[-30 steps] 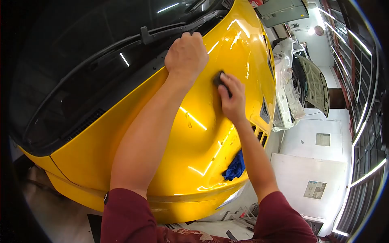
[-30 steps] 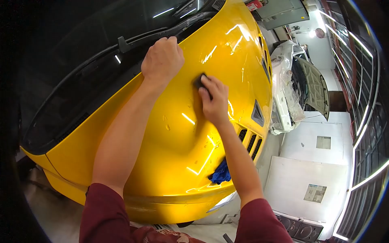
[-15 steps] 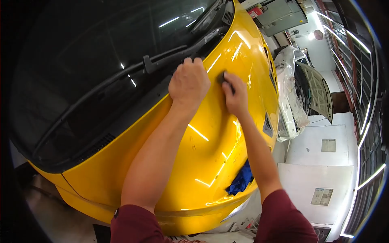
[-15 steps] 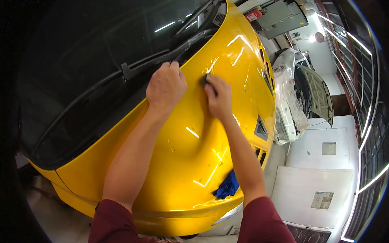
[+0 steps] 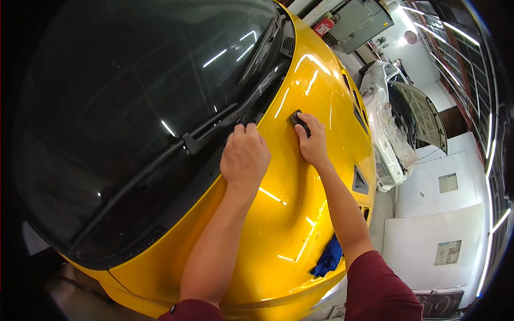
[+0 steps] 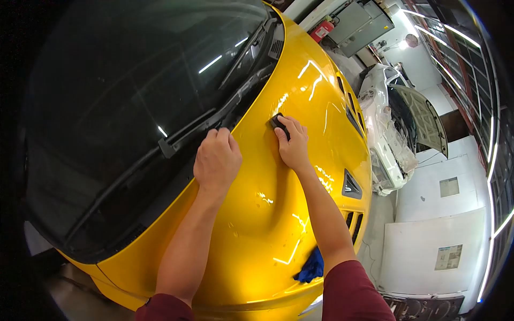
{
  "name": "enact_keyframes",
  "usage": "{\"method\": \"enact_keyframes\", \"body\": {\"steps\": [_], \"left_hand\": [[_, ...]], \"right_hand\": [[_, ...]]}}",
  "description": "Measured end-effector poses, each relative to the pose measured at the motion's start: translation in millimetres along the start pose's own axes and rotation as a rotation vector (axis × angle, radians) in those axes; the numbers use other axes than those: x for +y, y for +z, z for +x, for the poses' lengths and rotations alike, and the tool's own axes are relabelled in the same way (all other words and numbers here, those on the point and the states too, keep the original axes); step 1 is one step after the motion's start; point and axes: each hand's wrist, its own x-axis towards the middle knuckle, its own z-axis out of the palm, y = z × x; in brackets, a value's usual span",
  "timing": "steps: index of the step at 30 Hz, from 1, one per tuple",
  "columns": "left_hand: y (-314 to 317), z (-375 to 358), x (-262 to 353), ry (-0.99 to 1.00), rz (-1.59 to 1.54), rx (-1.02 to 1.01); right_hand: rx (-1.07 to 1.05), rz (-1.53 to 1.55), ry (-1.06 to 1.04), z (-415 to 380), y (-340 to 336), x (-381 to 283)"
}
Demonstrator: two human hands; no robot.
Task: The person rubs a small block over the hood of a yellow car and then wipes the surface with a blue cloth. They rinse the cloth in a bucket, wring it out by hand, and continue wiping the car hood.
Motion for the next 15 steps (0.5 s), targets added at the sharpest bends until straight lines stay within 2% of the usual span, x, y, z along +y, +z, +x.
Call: {"method": "enact_keyframes", "body": {"steps": [6,9,10,13,15], "left_hand": [[-1,0,3,-0.003,-0.001,-0.038],[-5,-1,9,-0.021,0.016,-0.042],[-3,0,9,-0.021,0.018,-0.037],[-4,0,12,-0.016,0.023,-0.023],[-4,1,9,0.040,0.052,-0.017]], "right_hand": [[0.042,0.031,0.140,60,24,49],[0.118,-0.002,0.119,6,14,51],[0.093,-0.015,0.178,-3,2,35],[0.135,0.069,0.247,34,26,55],[0.132,-0.046,0.378,65,28,38]]}}
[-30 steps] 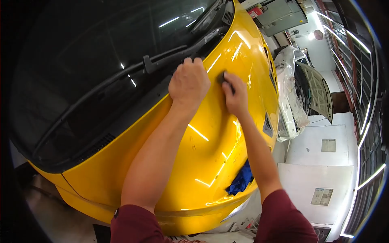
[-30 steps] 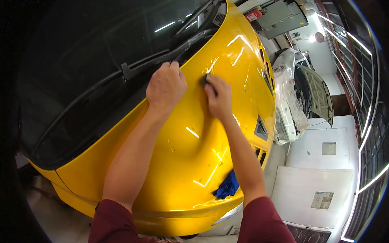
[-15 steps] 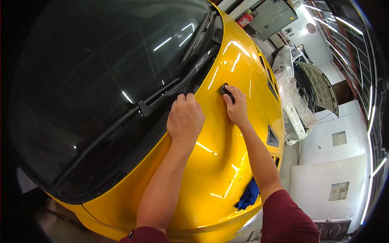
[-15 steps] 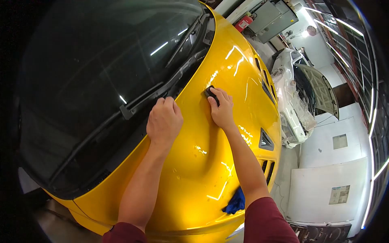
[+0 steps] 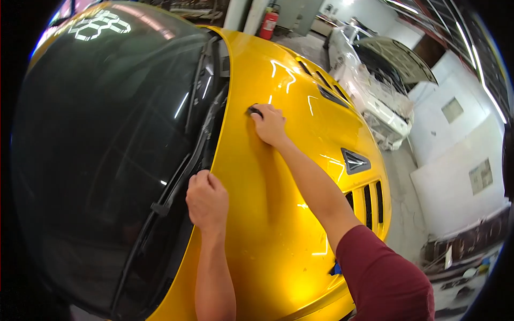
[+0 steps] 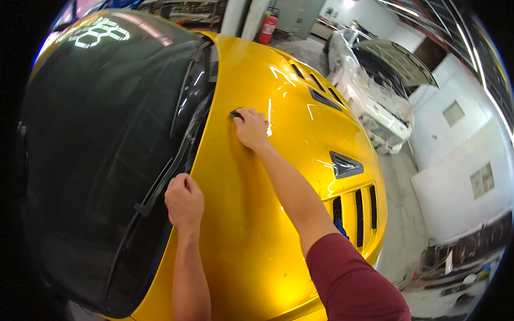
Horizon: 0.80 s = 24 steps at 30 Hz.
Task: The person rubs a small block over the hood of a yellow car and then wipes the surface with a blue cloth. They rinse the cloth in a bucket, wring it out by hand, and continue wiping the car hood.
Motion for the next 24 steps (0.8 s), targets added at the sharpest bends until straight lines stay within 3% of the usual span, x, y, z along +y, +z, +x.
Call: {"method": "enact_keyframes", "body": {"steps": [6,9,14,18,20,24], "left_hand": [[-2,-2,7,-0.034,0.005,-0.030],[2,-2,1,-0.027,-0.011,-0.018],[-1,-1,3,-0.022,-0.032,-0.020],[-1,0,1,-0.011,-0.054,-0.032],[-3,-1,3,-0.018,-0.069,-0.020],[-5,-2,2,-0.064,-0.086,-0.035]], "right_hand": [[0.067,-0.019,0.111,-49,-35,51],[0.085,-0.144,0.359,-49,-42,50],[0.058,-0.105,0.285,-38,-13,3],[0.070,-0.156,0.375,-66,-49,44],[0.082,-0.276,0.567,-69,-67,68],[0.188,-0.317,0.492,-130,-73,52]]}}
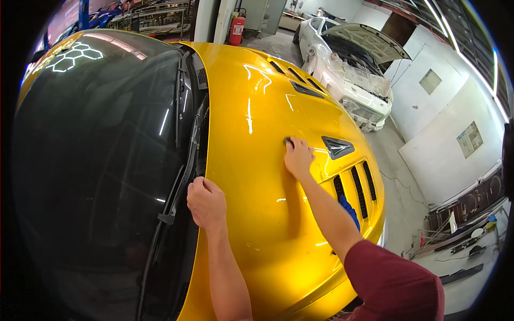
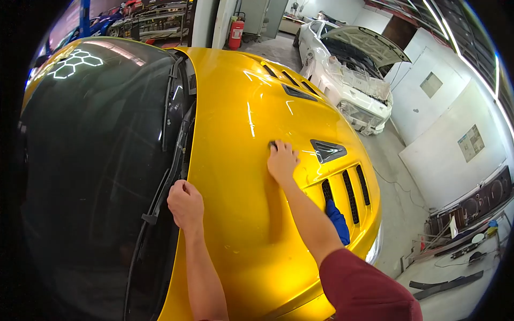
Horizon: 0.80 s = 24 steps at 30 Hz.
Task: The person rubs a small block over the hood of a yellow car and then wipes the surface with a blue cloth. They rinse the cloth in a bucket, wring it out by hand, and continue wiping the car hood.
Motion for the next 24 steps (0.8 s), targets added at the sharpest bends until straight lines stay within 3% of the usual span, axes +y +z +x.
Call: {"method": "enact_keyframes", "body": {"steps": [4,7,9,11,14,16,18,21,24], "left_hand": [[1,4,2,-0.011,-0.017,0.023],[0,1,1,0.011,0.015,0.016],[0,2,2,0.009,0.049,0.015],[3,2,-1,0.015,0.083,0.015],[0,2,1,0.022,0.103,-0.025],[-1,2,-2,0.027,0.070,-0.050],[7,3,-13,0.098,0.011,-0.013],[-3,-1,1,0.031,0.054,-0.052],[12,-8,-11,0.457,-0.005,0.297]], "right_hand": [[-0.059,0.167,-0.274,-88,-49,3],[0.019,0.093,-0.197,-21,-13,14],[-0.084,0.057,-0.118,9,-12,2],[-0.080,0.204,-0.317,-24,-10,-3],[-0.253,0.325,-0.538,-143,-84,-16],[-0.315,0.395,-0.480,-187,-132,6],[-0.231,0.491,-0.319,-212,-169,56],[-0.219,0.705,0.194,-272,-242,133],[-0.215,0.580,0.445,-341,-311,212]]}}
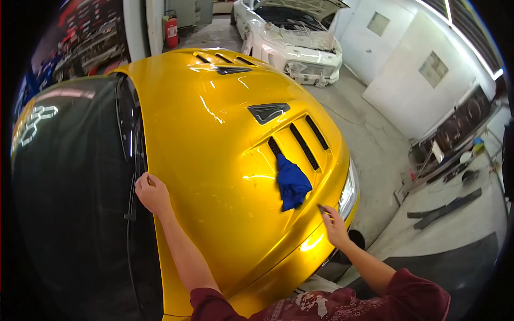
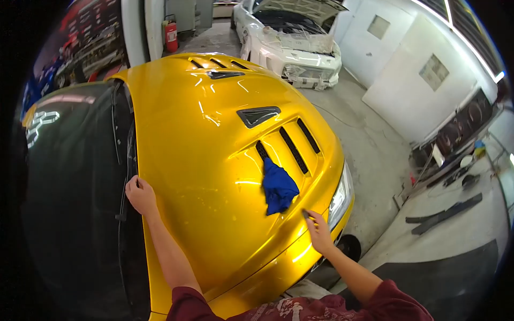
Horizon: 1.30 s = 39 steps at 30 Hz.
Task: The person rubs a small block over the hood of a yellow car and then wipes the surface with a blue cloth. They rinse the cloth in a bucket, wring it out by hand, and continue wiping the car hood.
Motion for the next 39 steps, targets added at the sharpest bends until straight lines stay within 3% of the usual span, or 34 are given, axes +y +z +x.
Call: {"method": "enact_keyframes", "body": {"steps": [3,5,7,10,11,13,17,22,24,25,26,27,30,31,34,35,39], "left_hand": [[6,-24,41,0.195,-0.125,-0.169],[4,-73,120,0.197,-0.400,-0.495],[11,-143,185,0.345,-0.420,-0.775],[1,-222,260,0.608,-0.144,-0.827],[6,-239,270,0.602,-0.105,-0.828],[12,-268,271,0.580,-0.017,-0.831],[-5,-257,274,0.419,-0.543,-0.809],[-109,-245,277,0.044,-0.718,-0.858],[-162,-232,282,0.018,-0.628,-0.891],[-171,-235,267,-0.004,-0.657,-0.936],[-191,-226,265,-0.053,-0.655,-1.033],[-207,-224,259,0.003,-0.660,-0.973],[-244,-213,237,-0.095,-0.567,-0.809],[-257,-205,229,-0.096,-0.551,-0.788],[-304,-195,209,-0.088,-0.525,-0.770],[-323,-194,208,-0.075,-0.527,-0.772],[-343,-212,185,-0.028,-0.269,-0.768]], "right_hand": [[0.209,-0.110,0.092,-63,-60,63],[0.357,0.045,0.314,-99,-73,81],[0.452,0.132,0.459,-120,-74,95],[0.450,0.315,0.431,-125,-61,98],[0.395,0.363,0.409,-122,-62,79],[0.293,0.544,0.435,-115,-64,63],[0.140,0.677,0.430,-98,-65,78],[-0.004,0.810,0.307,-58,-69,44],[-0.170,0.530,0.050,-44,-70,-18],[-0.200,0.552,-0.178,-36,-43,-19],[-0.221,0.348,-0.372,-32,-27,-25],[-0.278,0.355,-0.477,-29,-9,-27],[-0.450,0.265,-0.748,-18,15,-46],[-0.601,0.412,-0.594,-13,30,-43],[-0.800,0.571,-0.512,-31,31,-102],[-0.806,0.557,-0.557,-31,39,-106],[-0.942,0.679,-0.323,-42,40,-129]]}}
